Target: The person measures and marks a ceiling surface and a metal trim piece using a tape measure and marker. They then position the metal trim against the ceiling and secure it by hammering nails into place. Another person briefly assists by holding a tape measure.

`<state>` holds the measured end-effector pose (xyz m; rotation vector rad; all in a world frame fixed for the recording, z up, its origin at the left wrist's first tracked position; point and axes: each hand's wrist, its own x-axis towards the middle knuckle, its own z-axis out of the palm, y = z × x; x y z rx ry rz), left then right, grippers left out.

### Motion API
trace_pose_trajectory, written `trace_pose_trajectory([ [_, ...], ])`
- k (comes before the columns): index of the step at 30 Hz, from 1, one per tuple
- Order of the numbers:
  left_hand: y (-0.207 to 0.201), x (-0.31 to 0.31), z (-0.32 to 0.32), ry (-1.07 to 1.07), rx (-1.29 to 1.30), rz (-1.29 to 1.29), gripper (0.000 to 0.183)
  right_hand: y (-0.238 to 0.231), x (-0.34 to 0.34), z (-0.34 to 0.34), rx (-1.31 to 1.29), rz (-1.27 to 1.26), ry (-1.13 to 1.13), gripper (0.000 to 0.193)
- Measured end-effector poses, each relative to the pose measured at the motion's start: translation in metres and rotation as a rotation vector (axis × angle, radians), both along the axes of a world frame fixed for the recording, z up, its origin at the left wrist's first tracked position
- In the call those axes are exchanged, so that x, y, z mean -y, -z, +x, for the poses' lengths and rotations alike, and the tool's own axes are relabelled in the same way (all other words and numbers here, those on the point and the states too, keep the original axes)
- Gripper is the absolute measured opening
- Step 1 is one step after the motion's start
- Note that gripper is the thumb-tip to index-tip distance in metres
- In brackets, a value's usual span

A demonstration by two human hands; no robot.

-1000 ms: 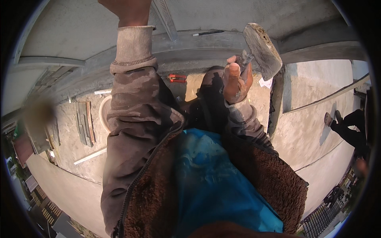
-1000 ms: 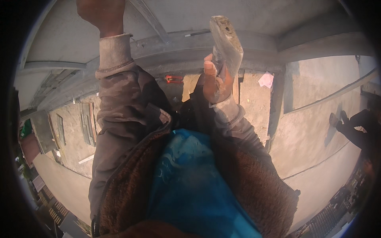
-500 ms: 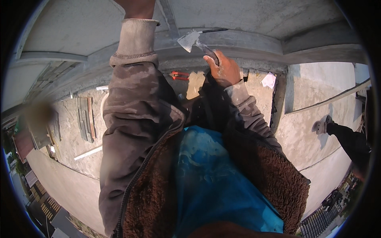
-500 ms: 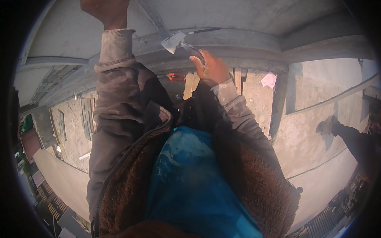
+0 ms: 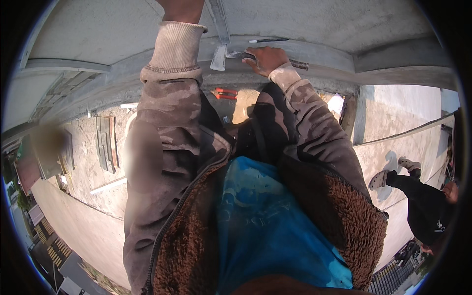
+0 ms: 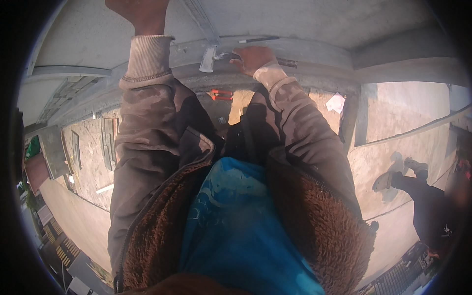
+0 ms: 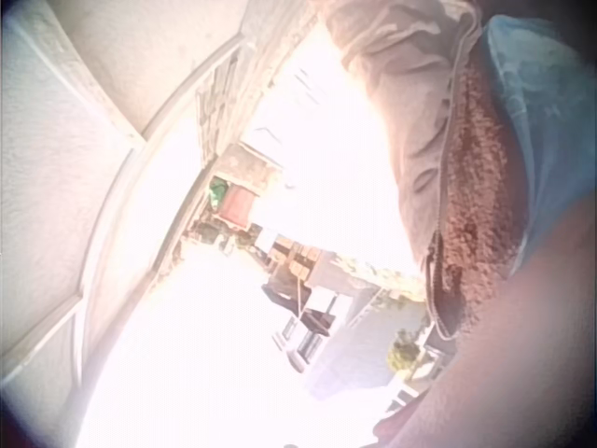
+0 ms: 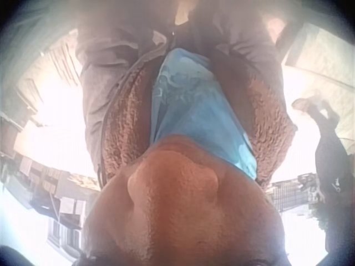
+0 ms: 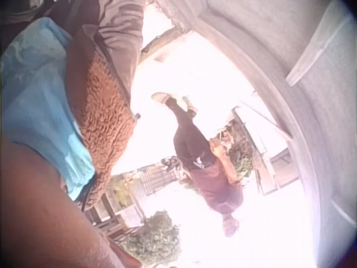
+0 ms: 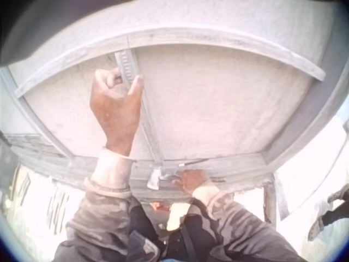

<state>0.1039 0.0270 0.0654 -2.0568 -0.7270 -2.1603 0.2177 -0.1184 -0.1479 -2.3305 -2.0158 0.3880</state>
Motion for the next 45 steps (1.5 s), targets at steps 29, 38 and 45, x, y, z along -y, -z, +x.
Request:
trace_pose_trajectory([
  [29, 0.027, -0.002, 0.034, 0.069, 0.234, -0.11, 0.048, -0.071, 0.091, -0.043, -0.734, 0.799, 0.407, 0.028],
  [38, 0.024, -0.001, 0.029, 0.128, 0.321, -0.18, 0.048, -0.059, 0.096, -0.051, -0.748, 0.796, 0.429, 0.031],
  [45, 0.02, 0.007, 0.033, 0.132, 0.315, -0.265, 0.05, -0.051, 0.095, -0.054, -0.732, 0.779, 0.416, 0.034],
])
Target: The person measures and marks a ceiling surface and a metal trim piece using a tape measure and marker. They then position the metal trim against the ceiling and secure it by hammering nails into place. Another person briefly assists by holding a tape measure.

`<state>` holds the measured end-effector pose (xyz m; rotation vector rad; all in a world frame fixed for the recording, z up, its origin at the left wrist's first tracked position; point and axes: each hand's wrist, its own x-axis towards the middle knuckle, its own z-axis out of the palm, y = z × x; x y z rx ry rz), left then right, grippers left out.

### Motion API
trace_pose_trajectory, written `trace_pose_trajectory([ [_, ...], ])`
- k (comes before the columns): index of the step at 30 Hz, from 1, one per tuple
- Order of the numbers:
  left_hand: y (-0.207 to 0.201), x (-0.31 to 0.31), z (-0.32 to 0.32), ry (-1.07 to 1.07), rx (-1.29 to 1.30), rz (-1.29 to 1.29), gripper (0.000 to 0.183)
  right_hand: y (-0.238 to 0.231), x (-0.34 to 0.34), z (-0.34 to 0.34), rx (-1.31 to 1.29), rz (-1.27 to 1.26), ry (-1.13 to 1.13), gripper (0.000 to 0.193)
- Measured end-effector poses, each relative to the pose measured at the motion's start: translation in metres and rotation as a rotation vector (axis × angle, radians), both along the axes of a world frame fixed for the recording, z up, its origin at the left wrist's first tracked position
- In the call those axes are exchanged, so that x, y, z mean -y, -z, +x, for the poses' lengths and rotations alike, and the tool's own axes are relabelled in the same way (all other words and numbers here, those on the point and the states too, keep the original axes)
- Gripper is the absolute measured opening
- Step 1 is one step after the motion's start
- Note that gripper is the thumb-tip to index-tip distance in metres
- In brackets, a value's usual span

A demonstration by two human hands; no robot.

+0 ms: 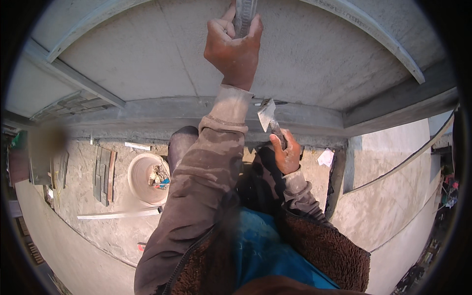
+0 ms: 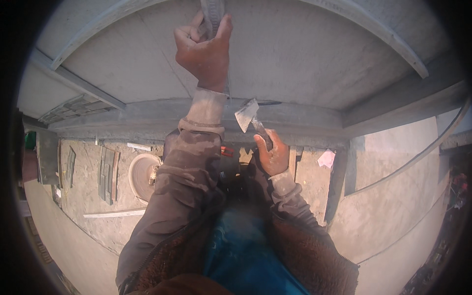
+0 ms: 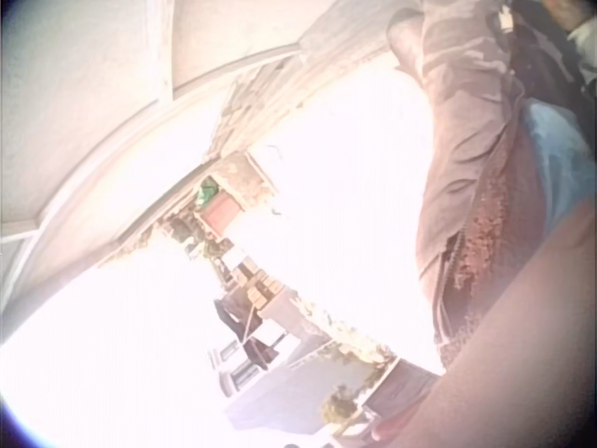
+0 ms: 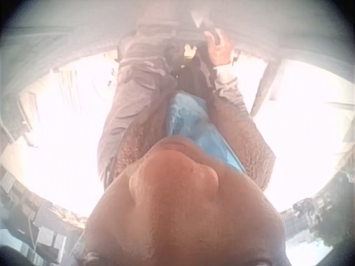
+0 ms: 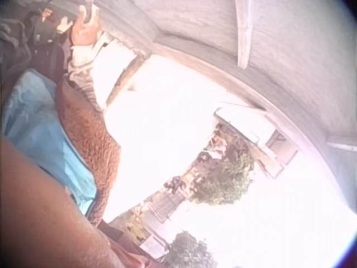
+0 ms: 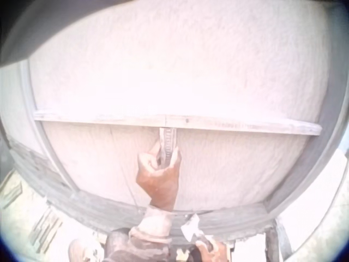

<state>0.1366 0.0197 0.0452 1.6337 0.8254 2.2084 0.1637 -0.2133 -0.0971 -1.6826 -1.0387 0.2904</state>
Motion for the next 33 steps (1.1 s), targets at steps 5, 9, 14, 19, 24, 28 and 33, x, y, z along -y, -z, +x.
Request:
trace_pose_trajectory([
  [5, 0.002, -0.003, 0.0, -0.02, -0.022, 0.048, 0.052, 0.003, 0.0, -0.001, -0.009, -0.023, 0.011, 0.036],
  [9, 0.003, -0.004, -0.002, 0.006, -0.043, 0.017, 0.052, 0.002, 0.0, -0.002, -0.01, -0.021, 0.001, 0.036],
  [14, 0.007, -0.013, 0.002, -0.059, -0.012, 0.172, 0.051, 0.003, 0.0, -0.004, -0.028, -0.047, -0.002, 0.036],
  [19, 0.005, -0.006, -0.001, -0.008, -0.041, 0.057, 0.051, 0.003, 0.001, -0.005, -0.051, -0.053, 0.005, 0.035],
  [24, 0.006, -0.014, 0.002, -0.03, 0.027, 0.199, 0.051, 0.006, 0.002, -0.005, -0.038, -0.051, 0.002, 0.035],
  [28, 0.007, -0.012, 0.004, -0.023, 0.033, 0.16, 0.051, 0.003, 0.003, -0.006, -0.041, -0.059, 0.002, 0.035],
  [33, 0.004, -0.008, 0.001, 0.002, 0.01, 0.058, 0.051, 0.003, 0.004, -0.007, -0.042, -0.067, 0.002, 0.037],
])
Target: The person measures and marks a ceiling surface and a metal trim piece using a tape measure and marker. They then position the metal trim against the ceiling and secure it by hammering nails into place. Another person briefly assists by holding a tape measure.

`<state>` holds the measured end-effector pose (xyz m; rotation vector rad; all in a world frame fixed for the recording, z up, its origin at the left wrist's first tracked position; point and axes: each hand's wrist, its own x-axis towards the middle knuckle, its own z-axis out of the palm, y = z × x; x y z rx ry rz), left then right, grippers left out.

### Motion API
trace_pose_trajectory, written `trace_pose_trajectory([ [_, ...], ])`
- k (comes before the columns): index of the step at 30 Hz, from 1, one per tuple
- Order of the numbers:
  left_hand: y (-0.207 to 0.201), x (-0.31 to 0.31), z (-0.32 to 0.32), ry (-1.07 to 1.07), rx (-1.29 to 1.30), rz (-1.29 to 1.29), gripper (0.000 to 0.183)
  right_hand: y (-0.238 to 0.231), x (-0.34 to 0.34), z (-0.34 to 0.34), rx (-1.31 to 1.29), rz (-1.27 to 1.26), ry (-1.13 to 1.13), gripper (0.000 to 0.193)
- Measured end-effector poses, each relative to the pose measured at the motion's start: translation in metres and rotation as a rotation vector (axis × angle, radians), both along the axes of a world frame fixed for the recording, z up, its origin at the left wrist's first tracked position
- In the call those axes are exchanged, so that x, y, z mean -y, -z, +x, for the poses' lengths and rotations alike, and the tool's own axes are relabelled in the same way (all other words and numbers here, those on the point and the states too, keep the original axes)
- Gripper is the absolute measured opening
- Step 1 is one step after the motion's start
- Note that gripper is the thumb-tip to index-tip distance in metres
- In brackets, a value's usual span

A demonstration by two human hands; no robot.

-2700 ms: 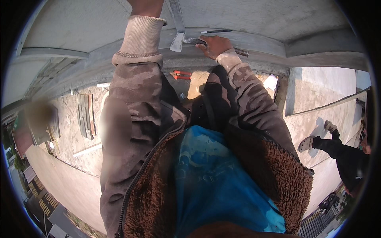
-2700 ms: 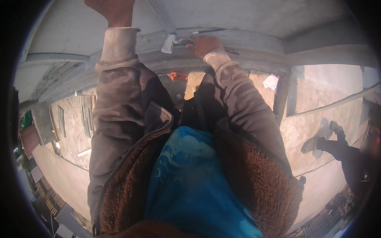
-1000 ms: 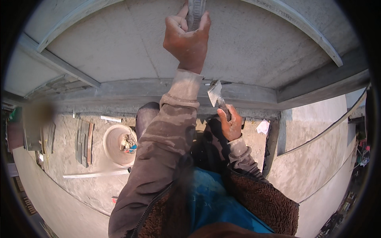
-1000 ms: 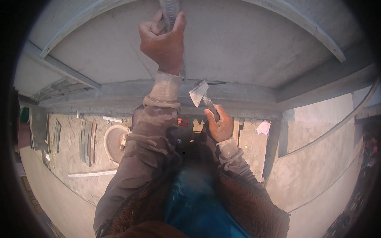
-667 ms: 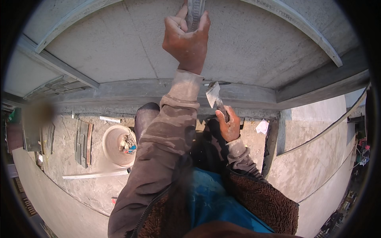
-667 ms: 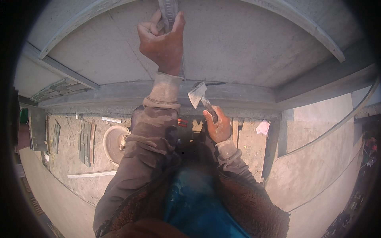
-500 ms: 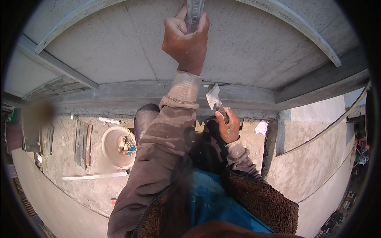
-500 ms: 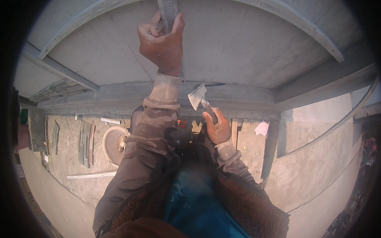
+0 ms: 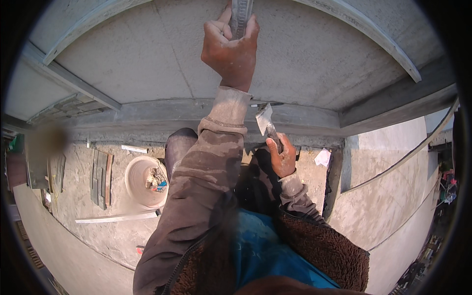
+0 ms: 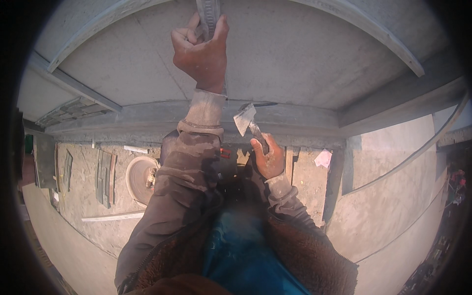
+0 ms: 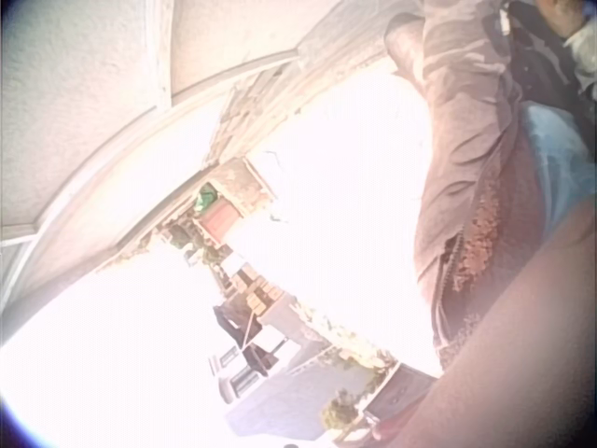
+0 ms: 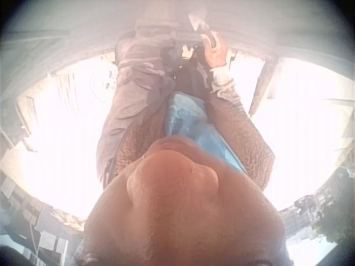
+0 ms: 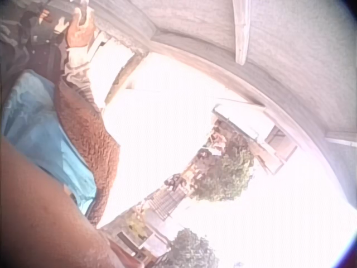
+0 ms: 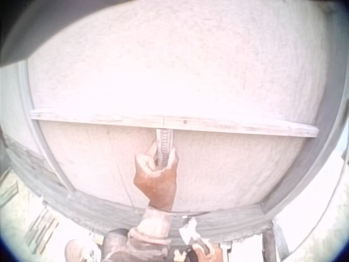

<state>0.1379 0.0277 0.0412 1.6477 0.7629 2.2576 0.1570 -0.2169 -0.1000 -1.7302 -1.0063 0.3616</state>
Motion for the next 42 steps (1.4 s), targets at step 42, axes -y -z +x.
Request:
trace_pose_trajectory([
  [42, -0.019, -0.009, -0.024, -0.018, -0.323, 0.115, 0.047, 0.077, -0.09, -0.04, -1.122, -0.024, 0.115, 0.038],
])
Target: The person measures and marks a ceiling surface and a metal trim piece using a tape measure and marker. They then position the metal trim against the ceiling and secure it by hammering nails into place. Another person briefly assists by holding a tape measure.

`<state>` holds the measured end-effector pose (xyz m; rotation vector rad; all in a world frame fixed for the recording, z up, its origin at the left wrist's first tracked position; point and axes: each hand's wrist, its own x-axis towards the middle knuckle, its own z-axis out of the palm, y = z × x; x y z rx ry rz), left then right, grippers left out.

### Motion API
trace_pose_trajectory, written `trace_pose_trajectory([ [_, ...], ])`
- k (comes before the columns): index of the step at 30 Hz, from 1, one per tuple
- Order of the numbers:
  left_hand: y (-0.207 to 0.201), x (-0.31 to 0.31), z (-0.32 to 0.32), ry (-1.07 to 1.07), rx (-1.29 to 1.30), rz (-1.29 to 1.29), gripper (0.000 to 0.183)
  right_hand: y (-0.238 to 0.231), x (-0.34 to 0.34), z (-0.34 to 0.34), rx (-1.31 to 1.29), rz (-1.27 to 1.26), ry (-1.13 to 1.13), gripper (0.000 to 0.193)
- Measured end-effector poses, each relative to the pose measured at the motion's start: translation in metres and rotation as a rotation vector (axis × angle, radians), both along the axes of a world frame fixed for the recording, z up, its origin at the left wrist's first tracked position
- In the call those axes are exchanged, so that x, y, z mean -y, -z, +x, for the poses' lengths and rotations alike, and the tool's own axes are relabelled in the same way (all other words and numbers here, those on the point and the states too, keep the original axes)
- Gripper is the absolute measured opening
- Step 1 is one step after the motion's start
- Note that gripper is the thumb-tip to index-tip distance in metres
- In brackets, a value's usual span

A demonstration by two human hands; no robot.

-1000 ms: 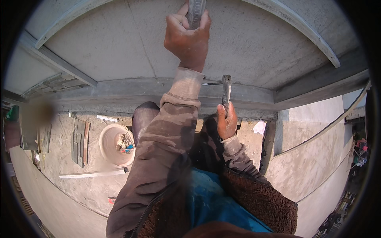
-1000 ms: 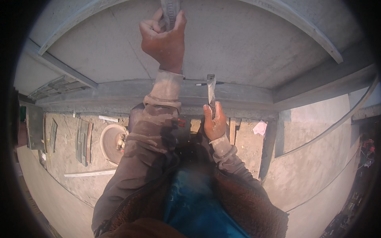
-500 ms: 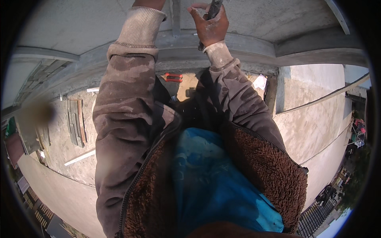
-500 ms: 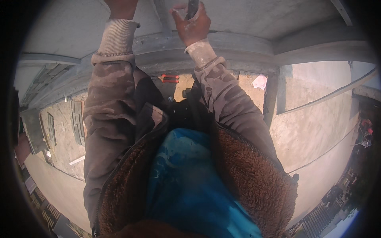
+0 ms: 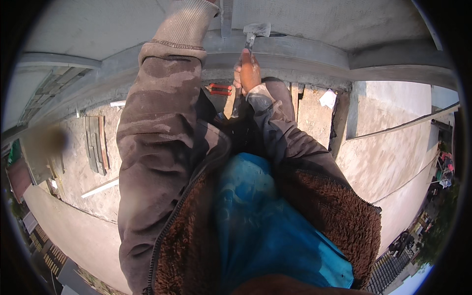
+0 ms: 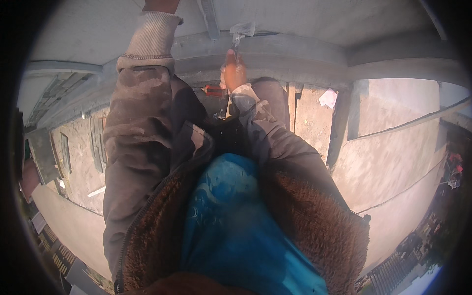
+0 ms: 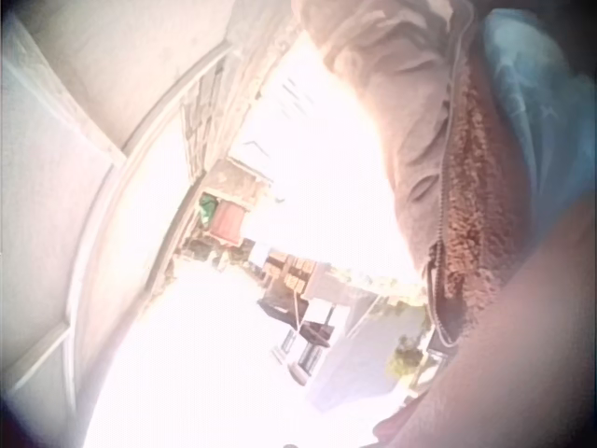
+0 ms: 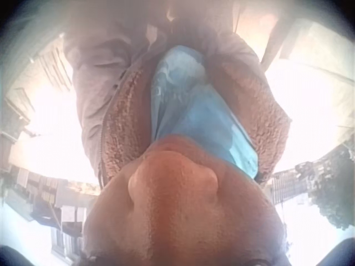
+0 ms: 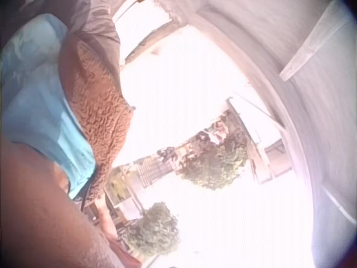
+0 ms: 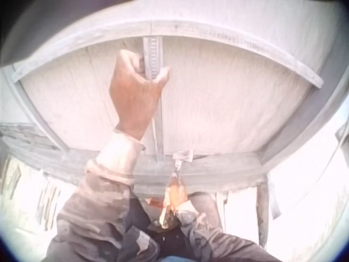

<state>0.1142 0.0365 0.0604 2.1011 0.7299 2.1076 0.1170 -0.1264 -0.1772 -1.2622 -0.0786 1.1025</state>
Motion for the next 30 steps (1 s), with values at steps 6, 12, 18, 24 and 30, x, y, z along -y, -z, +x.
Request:
trace_pose_trajectory([
  [6, 0.003, -0.004, 0.006, -0.033, 0.017, 0.026, 0.046, 0.029, -0.014, 0.009, -0.199, -0.047, -0.128, 0.04],
  [12, 0.006, -0.008, 0.01, -0.031, 0.046, 0.044, 0.045, 0.028, -0.018, 0.004, -0.137, -0.054, -0.099, 0.038],
  [18, 0.008, -0.01, 0.012, -0.074, 0.066, 0.101, 0.044, 0.033, -0.02, 0.007, -0.138, -0.044, -0.101, 0.041],
  [24, 0.009, -0.008, 0.014, -0.05, 0.105, 0.078, 0.044, 0.041, -0.02, 0.008, -0.101, -0.032, -0.099, 0.044],
  [30, 0.008, -0.009, 0.014, -0.069, 0.103, 0.066, 0.043, 0.04, -0.021, 0.009, -0.097, -0.04, -0.126, 0.044],
])
